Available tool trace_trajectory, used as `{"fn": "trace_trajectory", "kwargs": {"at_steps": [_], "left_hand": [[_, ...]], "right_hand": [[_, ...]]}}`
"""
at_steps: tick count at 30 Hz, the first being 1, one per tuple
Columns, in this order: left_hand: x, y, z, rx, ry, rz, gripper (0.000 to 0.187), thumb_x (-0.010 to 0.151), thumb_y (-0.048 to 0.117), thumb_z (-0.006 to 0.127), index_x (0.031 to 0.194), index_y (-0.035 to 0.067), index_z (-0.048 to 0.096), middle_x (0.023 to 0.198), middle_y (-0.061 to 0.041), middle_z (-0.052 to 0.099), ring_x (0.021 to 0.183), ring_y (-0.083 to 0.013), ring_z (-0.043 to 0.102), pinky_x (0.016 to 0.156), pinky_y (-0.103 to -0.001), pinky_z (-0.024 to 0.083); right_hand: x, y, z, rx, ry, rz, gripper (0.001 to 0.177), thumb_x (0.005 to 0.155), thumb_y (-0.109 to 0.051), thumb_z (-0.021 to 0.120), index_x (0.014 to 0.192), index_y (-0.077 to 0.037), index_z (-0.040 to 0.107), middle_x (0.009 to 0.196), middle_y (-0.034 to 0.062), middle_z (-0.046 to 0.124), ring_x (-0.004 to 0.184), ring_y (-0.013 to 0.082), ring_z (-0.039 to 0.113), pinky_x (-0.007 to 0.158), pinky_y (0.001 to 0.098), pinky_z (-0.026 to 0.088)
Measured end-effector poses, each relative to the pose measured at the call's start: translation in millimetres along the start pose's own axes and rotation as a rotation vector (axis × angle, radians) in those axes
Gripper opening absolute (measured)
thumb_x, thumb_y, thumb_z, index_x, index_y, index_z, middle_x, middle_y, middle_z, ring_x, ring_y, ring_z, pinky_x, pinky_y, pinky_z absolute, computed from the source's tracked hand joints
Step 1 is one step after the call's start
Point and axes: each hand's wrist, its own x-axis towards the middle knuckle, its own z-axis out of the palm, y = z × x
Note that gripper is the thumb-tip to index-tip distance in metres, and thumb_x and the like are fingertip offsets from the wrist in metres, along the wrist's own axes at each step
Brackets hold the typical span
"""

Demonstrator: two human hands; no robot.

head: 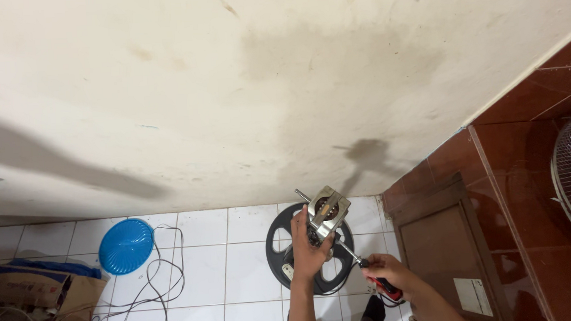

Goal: The person uses a screwdriver to tighten screws on the exposed motor assembly of a disassembled electric fan. The motor is held in the left hand while the right hand turns the screwdriver. The fan base and a wall-mounted fan are visible in the background.

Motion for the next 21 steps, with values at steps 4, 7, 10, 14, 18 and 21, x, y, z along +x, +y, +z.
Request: {"fn": "trace_trajectory", "kwargs": {"at_steps": [4, 7, 10, 14, 18, 21], "left_hand": [[-2, 1, 2, 0.080, 0.018, 0.033, 0.094, 0.072, 0.006, 0.084, 0.156, 0.007, 0.040, 0.133, -0.017, 0.051, 0.122, -0.0332, 0.058, 0.103, -0.040, 0.051], [0, 3, 1, 0.084, 0.027, 0.029, 0.094, 0.070, 0.005, 0.085, 0.154, 0.007, 0.042, 0.133, -0.016, 0.052, 0.122, -0.0330, 0.058, 0.103, -0.041, 0.051], [1, 6, 0, 0.095, 0.030, 0.023, 0.092, 0.069, 0.006, 0.086, 0.152, 0.007, 0.045, 0.133, -0.016, 0.053, 0.122, -0.0327, 0.059, 0.103, -0.041, 0.051], [0, 8, -2, 0.095, 0.031, 0.010, 0.091, 0.069, 0.006, 0.086, 0.150, 0.007, 0.046, 0.133, -0.015, 0.055, 0.122, -0.0323, 0.060, 0.103, -0.041, 0.051], [-4, 6, 0, 0.074, 0.021, -0.011, 0.093, 0.068, 0.005, 0.085, 0.152, 0.008, 0.045, 0.130, -0.014, 0.054, 0.120, -0.0314, 0.060, 0.102, -0.040, 0.052], [-5, 4, 3, 0.013, 0.021, 0.020, 0.093, 0.070, 0.004, 0.084, 0.154, 0.007, 0.043, 0.131, -0.015, 0.053, 0.120, -0.0313, 0.059, 0.103, -0.040, 0.050]], "right_hand": [[-16, 2, 28, -0.643, 0.299, -0.518, 0.022, 0.094, -0.022, 0.070, 0.103, -0.002, 0.069, 0.079, 0.0087, 0.071, 0.071, 0.0158, 0.067, 0.062, 0.0321, 0.055], [-24, 7, 46, -1.007, 0.599, -0.730, 0.031, 0.095, -0.029, 0.062, 0.112, -0.003, 0.066, 0.082, 0.0075, 0.070, 0.071, 0.0180, 0.065, 0.062, 0.0334, 0.054], [-18, 14, 49, -0.979, 0.581, -0.635, 0.034, 0.097, -0.032, 0.060, 0.114, -0.003, 0.066, 0.077, 0.0087, 0.066, 0.066, 0.0192, 0.061, 0.060, 0.0349, 0.052], [1, 15, 17, -0.270, 0.120, -0.185, 0.037, 0.103, -0.030, 0.059, 0.115, 0.005, 0.064, 0.073, 0.0081, 0.058, 0.057, 0.0157, 0.053, 0.052, 0.0335, 0.049], [8, 18, -18, 0.616, -0.396, 0.214, 0.051, 0.104, -0.036, 0.049, 0.122, 0.011, 0.056, 0.079, 0.0039, 0.052, 0.054, 0.0078, 0.046, 0.041, 0.0223, 0.042], [11, 18, -19, 0.751, -0.522, 0.241, 0.051, 0.105, -0.036, 0.045, 0.126, 0.009, 0.053, 0.080, 0.0022, 0.048, 0.055, 0.0063, 0.045, 0.040, 0.0194, 0.041]]}}
